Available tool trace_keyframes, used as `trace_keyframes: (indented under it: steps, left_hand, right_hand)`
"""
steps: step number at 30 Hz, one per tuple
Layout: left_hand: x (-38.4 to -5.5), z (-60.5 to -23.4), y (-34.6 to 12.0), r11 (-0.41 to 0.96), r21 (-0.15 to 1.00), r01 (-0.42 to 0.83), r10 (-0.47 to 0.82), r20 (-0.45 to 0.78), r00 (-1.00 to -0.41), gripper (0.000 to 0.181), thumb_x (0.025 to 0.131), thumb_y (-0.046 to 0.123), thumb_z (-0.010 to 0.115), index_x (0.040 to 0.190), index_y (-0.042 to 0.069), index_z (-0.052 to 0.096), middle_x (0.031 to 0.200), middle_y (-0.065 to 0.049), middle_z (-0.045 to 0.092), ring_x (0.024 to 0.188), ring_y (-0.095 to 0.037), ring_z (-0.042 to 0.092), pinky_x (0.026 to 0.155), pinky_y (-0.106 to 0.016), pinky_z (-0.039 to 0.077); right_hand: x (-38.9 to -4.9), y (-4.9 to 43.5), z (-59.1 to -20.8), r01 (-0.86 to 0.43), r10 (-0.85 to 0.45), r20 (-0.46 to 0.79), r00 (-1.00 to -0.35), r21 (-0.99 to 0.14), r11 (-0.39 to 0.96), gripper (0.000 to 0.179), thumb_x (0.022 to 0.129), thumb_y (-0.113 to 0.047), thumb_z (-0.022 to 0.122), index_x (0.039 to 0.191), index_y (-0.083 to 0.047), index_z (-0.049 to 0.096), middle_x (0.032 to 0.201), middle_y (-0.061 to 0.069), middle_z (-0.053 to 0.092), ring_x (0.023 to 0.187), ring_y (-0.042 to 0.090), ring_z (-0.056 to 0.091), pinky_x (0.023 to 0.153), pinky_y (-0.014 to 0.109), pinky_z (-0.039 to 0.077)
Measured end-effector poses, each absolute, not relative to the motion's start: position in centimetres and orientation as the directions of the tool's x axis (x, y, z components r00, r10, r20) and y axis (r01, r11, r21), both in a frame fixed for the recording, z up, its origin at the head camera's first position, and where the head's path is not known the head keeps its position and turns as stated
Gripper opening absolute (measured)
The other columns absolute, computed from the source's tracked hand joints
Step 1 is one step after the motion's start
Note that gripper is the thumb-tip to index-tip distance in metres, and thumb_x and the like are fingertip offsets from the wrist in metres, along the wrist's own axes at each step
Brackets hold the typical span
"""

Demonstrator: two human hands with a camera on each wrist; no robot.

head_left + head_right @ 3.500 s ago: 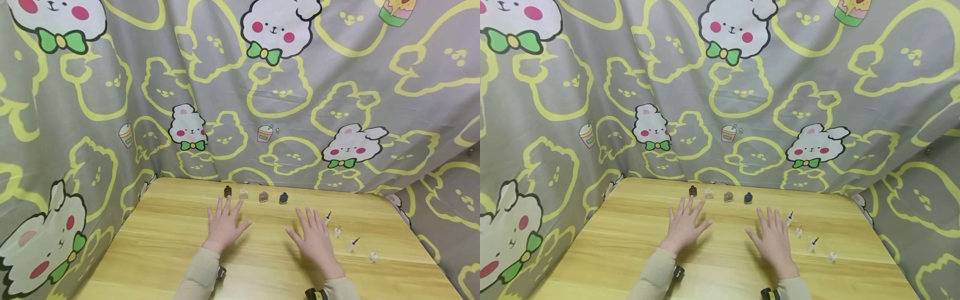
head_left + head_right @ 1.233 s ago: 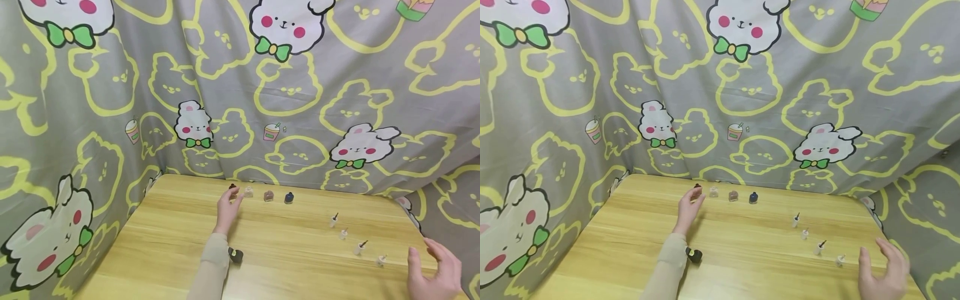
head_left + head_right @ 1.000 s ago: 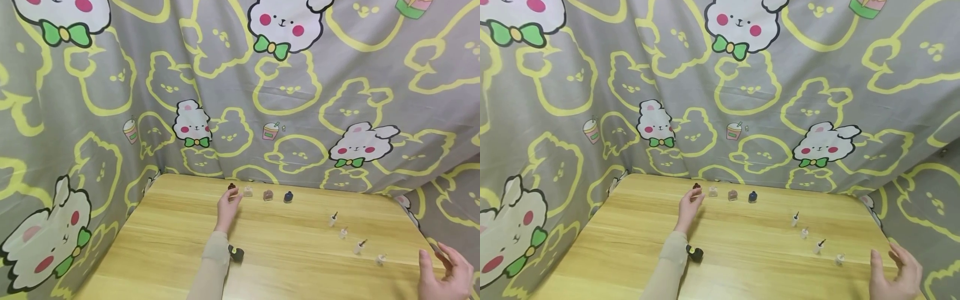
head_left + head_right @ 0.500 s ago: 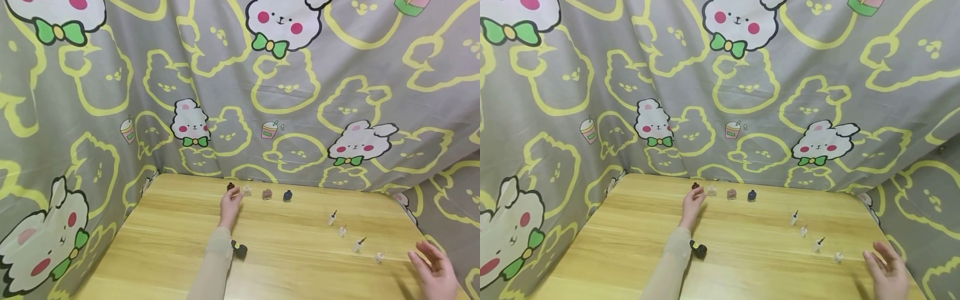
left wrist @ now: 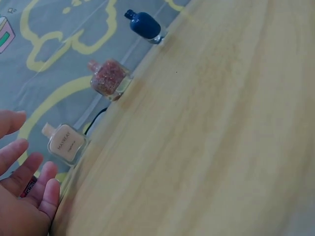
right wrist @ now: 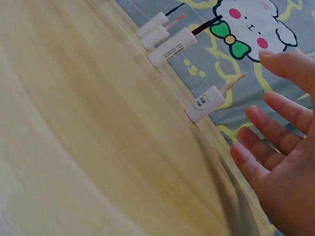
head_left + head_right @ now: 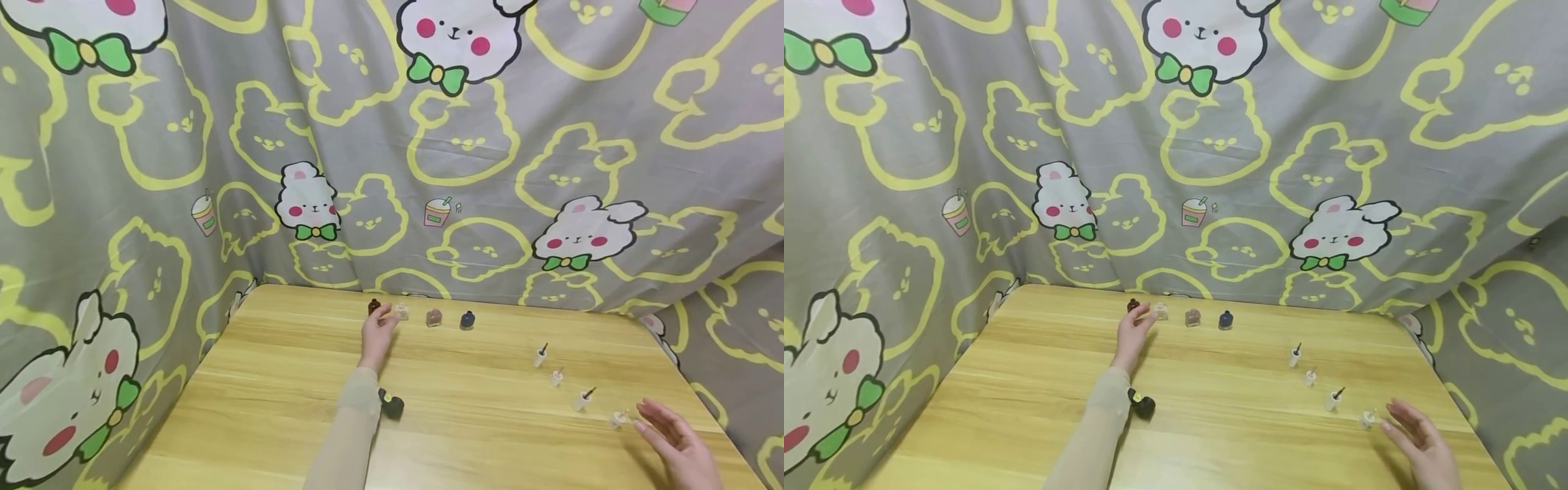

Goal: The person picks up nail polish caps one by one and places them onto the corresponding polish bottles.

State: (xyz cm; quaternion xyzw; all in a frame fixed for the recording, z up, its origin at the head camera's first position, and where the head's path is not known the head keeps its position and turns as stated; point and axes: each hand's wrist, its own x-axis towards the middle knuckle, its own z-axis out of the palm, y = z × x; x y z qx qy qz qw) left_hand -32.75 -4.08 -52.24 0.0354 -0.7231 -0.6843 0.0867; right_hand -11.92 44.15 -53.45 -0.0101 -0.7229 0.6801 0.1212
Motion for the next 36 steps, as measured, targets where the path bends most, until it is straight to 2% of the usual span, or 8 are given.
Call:
trace_keyframes:
  steps: [7, 10, 15, 20, 24, 30, 36]
  left_hand:
    - [-33.4, -52.4, -3.8, 0.116, 0.992, 0.055, -0.152, 0.073, -0.986, 0.047, 0.091, 0.02, 0.067, 0.134, 0.005, 0.056, 0.133, -0.016, 0.06, 0.113, -0.031, 0.06, 0.095, -0.044, 0.051]
    - [-33.7, -52.5, -3.6, 0.143, 0.988, 0.056, -0.142, 0.076, -0.987, 0.048, 0.091, 0.018, 0.067, 0.135, 0.003, 0.055, 0.13, -0.018, 0.061, 0.113, -0.032, 0.06, 0.095, -0.045, 0.051]
    - [-34.0, -52.4, -3.5, 0.172, 0.984, 0.049, -0.127, 0.072, -0.989, 0.05, 0.09, 0.014, 0.068, 0.136, 0.002, 0.053, 0.13, -0.021, 0.06, 0.114, -0.034, 0.06, 0.097, -0.045, 0.05]
    - [-34.5, -52.7, -3.4, 0.218, 0.975, 0.039, -0.114, 0.065, -0.991, 0.051, 0.09, 0.013, 0.067, 0.138, 0.004, 0.052, 0.133, -0.019, 0.059, 0.115, -0.033, 0.059, 0.098, -0.044, 0.05]
    - [-34.7, -52.9, -3.3, 0.253, 0.967, 0.034, -0.117, 0.066, -0.991, 0.051, 0.09, 0.013, 0.066, 0.138, 0.004, 0.052, 0.134, -0.019, 0.059, 0.115, -0.033, 0.059, 0.098, -0.044, 0.05]
    - [-34.8, -53.1, -3.2, 0.282, 0.959, 0.014, -0.132, 0.053, -0.99, 0.05, 0.09, 0.013, 0.067, 0.138, 0.007, 0.053, 0.137, -0.015, 0.057, 0.117, -0.033, 0.057, 0.099, -0.045, 0.048]
    - [-34.9, -53.3, -2.8, 0.278, 0.961, 0.009, -0.156, 0.054, -0.986, 0.049, 0.086, 0.009, 0.07, 0.133, 0.007, 0.057, 0.129, -0.015, 0.063, 0.112, -0.03, 0.06, 0.096, -0.044, 0.05]
  right_hand:
    - [-12.1, 44.2, -53.8, -0.106, 0.105, 0.126, -0.986, -0.979, 0.174, 0.047, 0.095, 0.003, 0.055, 0.126, -0.031, 0.054, 0.111, -0.032, 0.062, 0.098, -0.018, 0.057, 0.075, 0.004, 0.047]
    - [-12.1, 44.1, -53.7, -0.065, 0.12, 0.102, -0.988, -0.957, 0.282, 0.043, 0.095, -0.001, 0.057, 0.128, -0.029, 0.053, 0.11, -0.036, 0.059, 0.098, -0.021, 0.054, 0.074, 0.003, 0.046]
    - [-12.3, 43.8, -53.4, 0.051, 0.146, 0.018, -0.989, -0.889, 0.455, 0.042, 0.097, -0.014, 0.059, 0.138, -0.015, 0.048, 0.107, -0.044, 0.05, 0.096, -0.026, 0.048, 0.074, 0.003, 0.045]
    - [-12.5, 43.7, -53.3, 0.084, 0.14, -0.02, -0.99, -0.88, 0.467, 0.047, 0.098, -0.017, 0.059, 0.14, -0.004, 0.042, 0.106, -0.043, 0.048, 0.095, -0.025, 0.047, 0.075, 0.005, 0.046]
    - [-12.6, 43.6, -53.2, 0.121, 0.146, -0.053, -0.988, -0.855, 0.505, 0.062, 0.098, -0.024, 0.059, 0.142, 0.01, 0.031, 0.104, -0.046, 0.042, 0.095, -0.028, 0.043, 0.075, 0.002, 0.044]
    - [-12.8, 43.6, -53.0, 0.2, 0.163, -0.134, -0.978, -0.834, 0.514, 0.072, 0.097, -0.034, 0.058, 0.144, 0.012, 0.026, 0.1, -0.048, 0.038, 0.091, -0.031, 0.039, 0.074, 0.001, 0.042]
    - [-12.9, 43.6, -52.8, 0.242, 0.167, -0.18, -0.969, -0.821, 0.517, 0.076, 0.097, -0.038, 0.058, 0.146, 0.01, 0.025, 0.097, -0.048, 0.037, 0.089, -0.032, 0.037, 0.073, -0.001, 0.039]
